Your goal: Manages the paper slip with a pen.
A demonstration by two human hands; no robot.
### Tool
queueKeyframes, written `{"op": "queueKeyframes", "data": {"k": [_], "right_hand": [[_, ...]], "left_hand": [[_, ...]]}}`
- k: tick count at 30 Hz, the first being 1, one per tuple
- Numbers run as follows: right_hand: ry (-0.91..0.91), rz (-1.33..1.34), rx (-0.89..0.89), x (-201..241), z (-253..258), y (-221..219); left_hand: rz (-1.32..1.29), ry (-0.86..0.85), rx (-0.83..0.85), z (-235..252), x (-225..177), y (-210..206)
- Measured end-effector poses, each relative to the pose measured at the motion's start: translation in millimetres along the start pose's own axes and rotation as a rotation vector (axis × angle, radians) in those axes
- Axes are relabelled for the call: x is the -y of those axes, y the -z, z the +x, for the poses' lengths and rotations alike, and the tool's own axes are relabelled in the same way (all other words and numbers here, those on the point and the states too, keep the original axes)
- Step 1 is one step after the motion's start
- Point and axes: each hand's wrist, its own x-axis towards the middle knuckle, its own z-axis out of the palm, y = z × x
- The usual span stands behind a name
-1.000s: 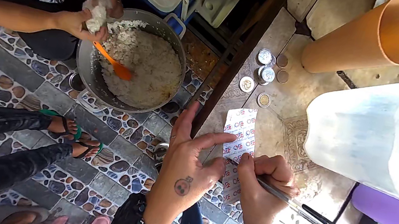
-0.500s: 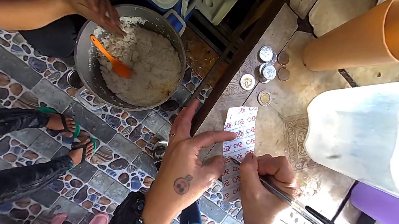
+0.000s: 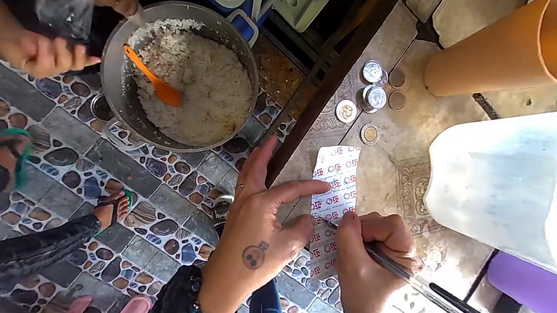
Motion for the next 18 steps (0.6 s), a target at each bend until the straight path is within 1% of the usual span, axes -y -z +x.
{"op": "queueKeyframes", "data": {"k": [7,18], "right_hand": [[0.003,0.013,-0.043,0.6,0.8,-1.2],[0.034,0.014,-0.033,-1.2,-0.3,-1.1]], "left_hand": [[0.008,-0.008,0.011,-1.2,-1.3,1.7],[0.002,-0.010,0.012,-1.2,-0.9,2.0]]}}
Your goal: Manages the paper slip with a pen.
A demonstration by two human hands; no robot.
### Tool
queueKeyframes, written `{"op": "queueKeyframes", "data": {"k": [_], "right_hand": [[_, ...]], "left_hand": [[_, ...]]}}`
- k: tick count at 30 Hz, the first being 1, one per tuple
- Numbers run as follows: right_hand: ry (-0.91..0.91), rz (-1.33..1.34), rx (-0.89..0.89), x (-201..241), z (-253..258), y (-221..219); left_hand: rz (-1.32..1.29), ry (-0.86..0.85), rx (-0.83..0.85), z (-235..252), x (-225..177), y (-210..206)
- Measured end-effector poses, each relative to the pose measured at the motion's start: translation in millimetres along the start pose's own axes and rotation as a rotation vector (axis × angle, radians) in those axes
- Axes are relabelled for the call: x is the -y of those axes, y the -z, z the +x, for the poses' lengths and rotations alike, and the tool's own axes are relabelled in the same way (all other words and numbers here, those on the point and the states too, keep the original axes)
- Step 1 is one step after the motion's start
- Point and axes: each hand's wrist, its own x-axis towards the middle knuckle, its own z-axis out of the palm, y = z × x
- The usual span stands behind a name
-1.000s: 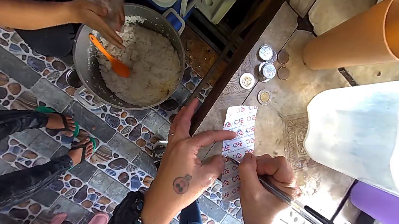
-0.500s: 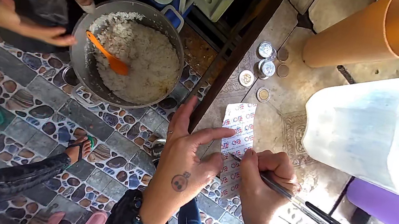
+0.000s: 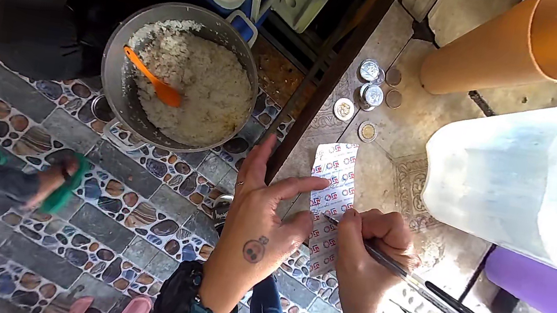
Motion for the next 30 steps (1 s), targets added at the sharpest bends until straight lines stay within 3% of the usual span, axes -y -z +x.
{"op": "queueKeyframes", "data": {"k": [9,30], "right_hand": [[-0.024,-0.027,-0.106,3.4,-0.2,-2.6],[-0.046,-0.013,-0.033,2.3,1.9,1.7]], "left_hand": [[0.001,0.014,0.014,-0.9,-1.1,0.9],[-0.007,-0.006,0.012,-0.1,0.0,1.2]]}}
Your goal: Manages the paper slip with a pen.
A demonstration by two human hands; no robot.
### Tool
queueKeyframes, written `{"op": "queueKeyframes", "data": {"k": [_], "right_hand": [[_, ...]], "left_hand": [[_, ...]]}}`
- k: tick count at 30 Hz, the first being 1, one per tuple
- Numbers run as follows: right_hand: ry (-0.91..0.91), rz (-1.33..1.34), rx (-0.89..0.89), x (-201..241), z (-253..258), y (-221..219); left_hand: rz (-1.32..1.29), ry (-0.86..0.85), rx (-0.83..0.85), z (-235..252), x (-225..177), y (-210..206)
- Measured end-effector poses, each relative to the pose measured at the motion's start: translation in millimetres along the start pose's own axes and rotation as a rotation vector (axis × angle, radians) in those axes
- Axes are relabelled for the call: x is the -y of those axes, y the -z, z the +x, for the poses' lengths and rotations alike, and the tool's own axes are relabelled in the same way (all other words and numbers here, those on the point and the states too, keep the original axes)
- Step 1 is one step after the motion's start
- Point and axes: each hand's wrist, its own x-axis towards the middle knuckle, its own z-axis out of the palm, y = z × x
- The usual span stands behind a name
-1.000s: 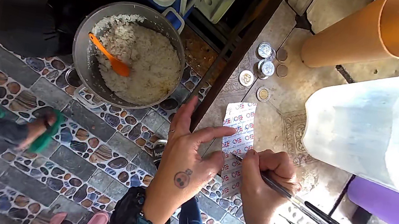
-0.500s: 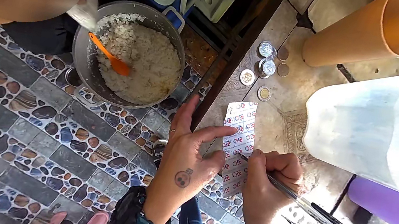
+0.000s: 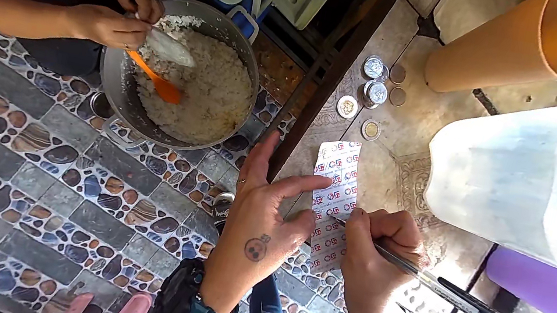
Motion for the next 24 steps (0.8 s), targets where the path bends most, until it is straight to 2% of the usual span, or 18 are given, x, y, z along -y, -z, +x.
{"op": "queueKeyframes", "data": {"k": [8,14,24], "right_hand": [[0.009,0.025,-0.037,-0.6,0.3,-0.8],[-0.034,0.040,0.002,3.8,-2.2,0.9],[0.002,-0.009,0.013,0.4,-6.4,-2.9]], "left_hand": [[0.013,0.019,0.002,0.1,-0.8,0.1],[0.004,0.015,0.001,0.3,-0.2,-0.5],[0.009,0.027,0.003,0.5,-1.5,-0.4]]}}
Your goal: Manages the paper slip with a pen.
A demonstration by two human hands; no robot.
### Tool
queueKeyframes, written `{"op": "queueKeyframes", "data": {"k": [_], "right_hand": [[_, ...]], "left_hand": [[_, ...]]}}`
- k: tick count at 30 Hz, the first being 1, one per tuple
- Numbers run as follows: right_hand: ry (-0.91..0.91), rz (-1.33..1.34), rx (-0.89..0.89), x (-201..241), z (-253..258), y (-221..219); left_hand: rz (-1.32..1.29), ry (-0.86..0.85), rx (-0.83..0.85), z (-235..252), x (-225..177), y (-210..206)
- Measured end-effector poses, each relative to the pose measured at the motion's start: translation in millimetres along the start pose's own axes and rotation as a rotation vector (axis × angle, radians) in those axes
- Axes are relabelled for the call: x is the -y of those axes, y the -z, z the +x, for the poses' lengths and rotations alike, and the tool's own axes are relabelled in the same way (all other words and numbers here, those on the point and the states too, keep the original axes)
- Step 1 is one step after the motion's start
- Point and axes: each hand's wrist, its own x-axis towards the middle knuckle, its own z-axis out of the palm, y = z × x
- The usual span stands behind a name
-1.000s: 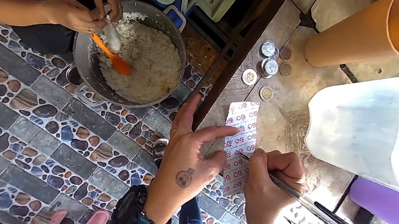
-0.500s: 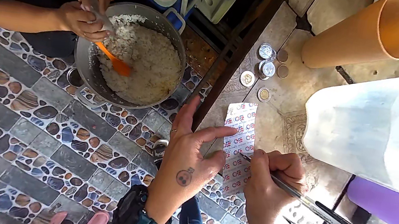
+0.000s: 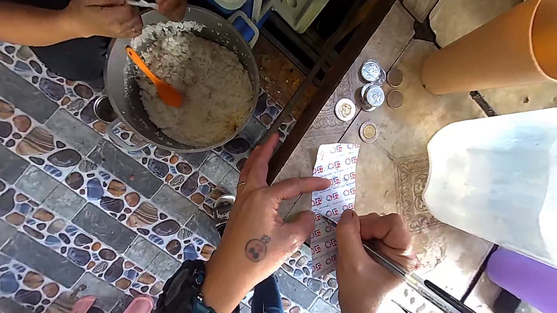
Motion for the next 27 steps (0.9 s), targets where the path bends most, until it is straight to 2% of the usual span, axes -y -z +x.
{"op": "queueKeyframes", "data": {"k": [8,16,23,27], "right_hand": [[0.014,0.010,-0.008,0,0,0],[-0.077,0.149,-0.097,10,9,11],[-0.062,0.140,-0.128,15,23,11],[-0.081,0.263,-0.107,25,19,21]], "left_hand": [[-0.020,-0.003,0.002,0,0,0],[0.031,-0.005,0.009,-1,3,1],[0.141,-0.102,-0.056,-4,5,-3],[0.082,-0.191,-0.136,-14,-3,5]]}}
